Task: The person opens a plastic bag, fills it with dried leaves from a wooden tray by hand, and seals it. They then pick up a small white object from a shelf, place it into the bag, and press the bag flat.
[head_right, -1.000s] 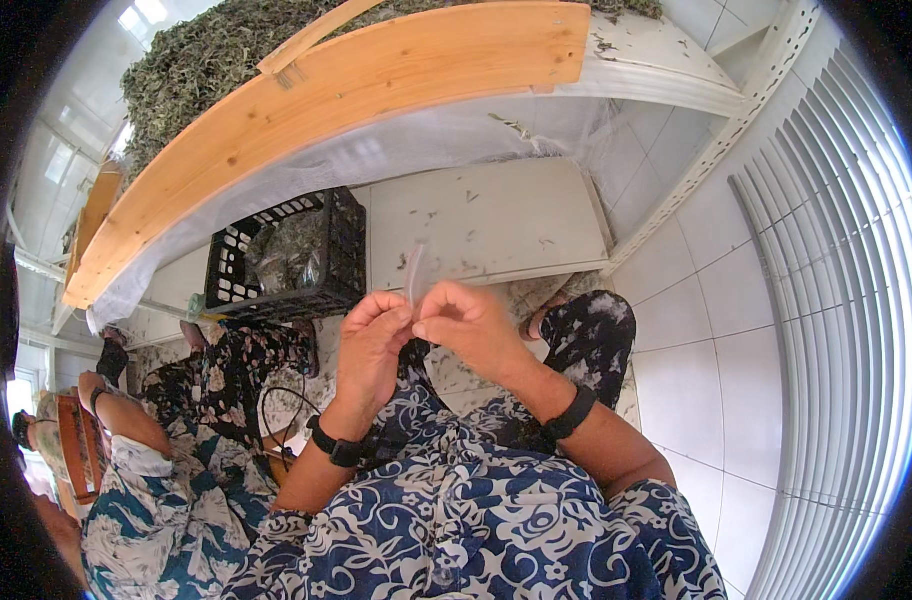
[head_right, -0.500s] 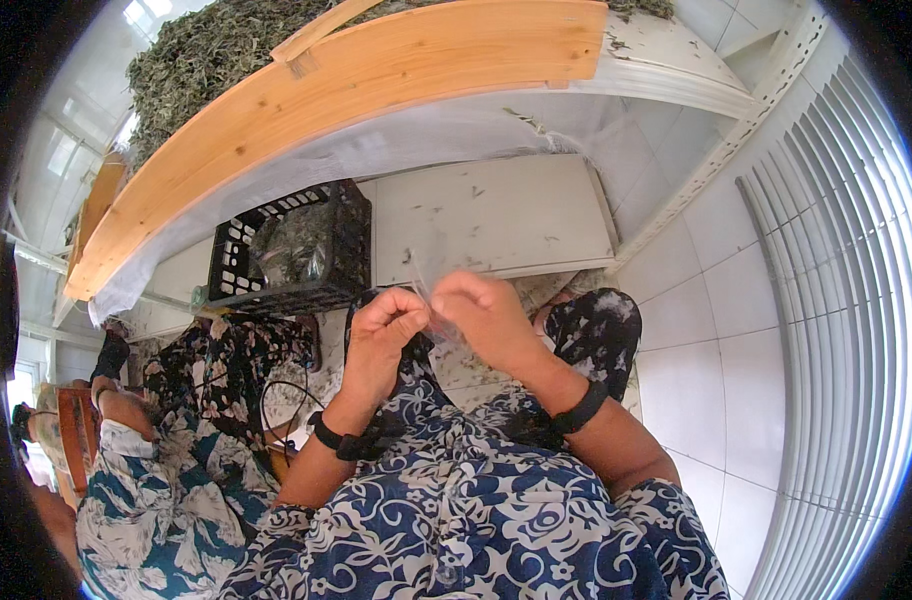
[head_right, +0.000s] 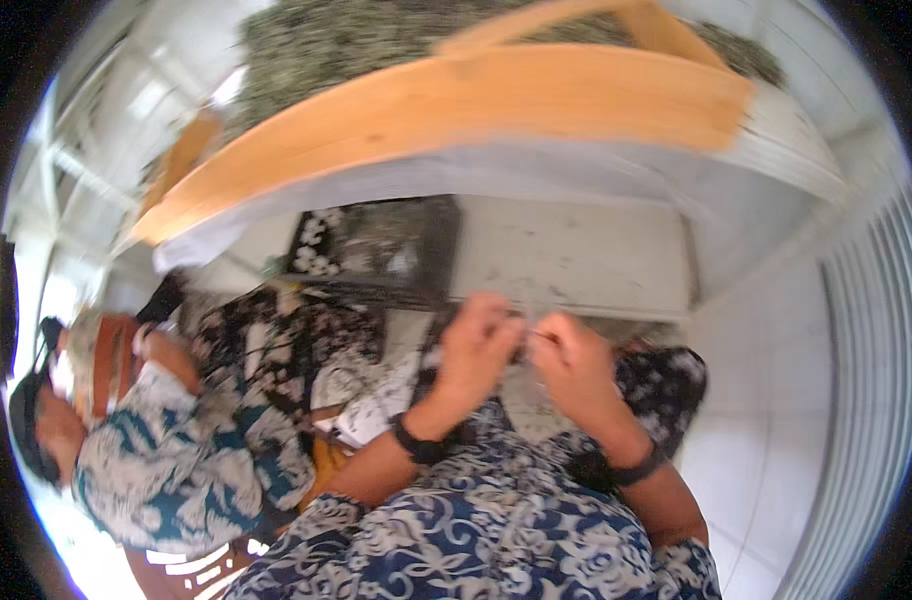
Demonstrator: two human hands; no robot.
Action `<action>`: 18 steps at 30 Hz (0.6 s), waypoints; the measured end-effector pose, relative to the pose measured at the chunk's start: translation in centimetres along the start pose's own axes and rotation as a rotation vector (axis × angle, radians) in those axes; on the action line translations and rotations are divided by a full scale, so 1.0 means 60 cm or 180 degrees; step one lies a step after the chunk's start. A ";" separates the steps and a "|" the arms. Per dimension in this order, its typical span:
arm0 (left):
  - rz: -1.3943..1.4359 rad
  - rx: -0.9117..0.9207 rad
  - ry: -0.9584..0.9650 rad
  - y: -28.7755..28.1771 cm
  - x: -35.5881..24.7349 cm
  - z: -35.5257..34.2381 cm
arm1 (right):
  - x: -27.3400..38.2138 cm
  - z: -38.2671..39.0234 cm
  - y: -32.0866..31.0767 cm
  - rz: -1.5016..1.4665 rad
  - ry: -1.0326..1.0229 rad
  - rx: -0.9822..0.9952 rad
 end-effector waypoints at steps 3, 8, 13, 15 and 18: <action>0.0392 0.0163 -0.0165 0.017 0.033 -0.002 | -0.012 0.017 -0.020 0.0196 0.0054 -0.0070; 0.0247 0.0343 0.0148 -0.001 -0.034 0.006 | -0.002 0.008 -0.007 0.0331 -0.0080 0.0106; 0.1891 0.0845 -0.0463 0.038 0.022 0.013 | -0.001 0.004 0.003 0.0078 -0.0043 0.0251; 0.1398 0.0638 -0.0302 0.008 0.029 0.008 | -0.006 0.005 0.008 -0.0160 -0.0037 0.0312; 0.0871 0.0412 -0.0318 -0.018 0.017 -0.001 | -0.015 0.004 -0.012 -0.0142 0.0050 0.0149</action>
Point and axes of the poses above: each hand's wrist, its own z-axis away from the middle knuckle, its own y-axis out of the palm, x = y × z, the point moved 10 cm from there along -z, towards the middle knuckle, and after that the axes turned 2 degrees about -z, right-handed, at the moved point
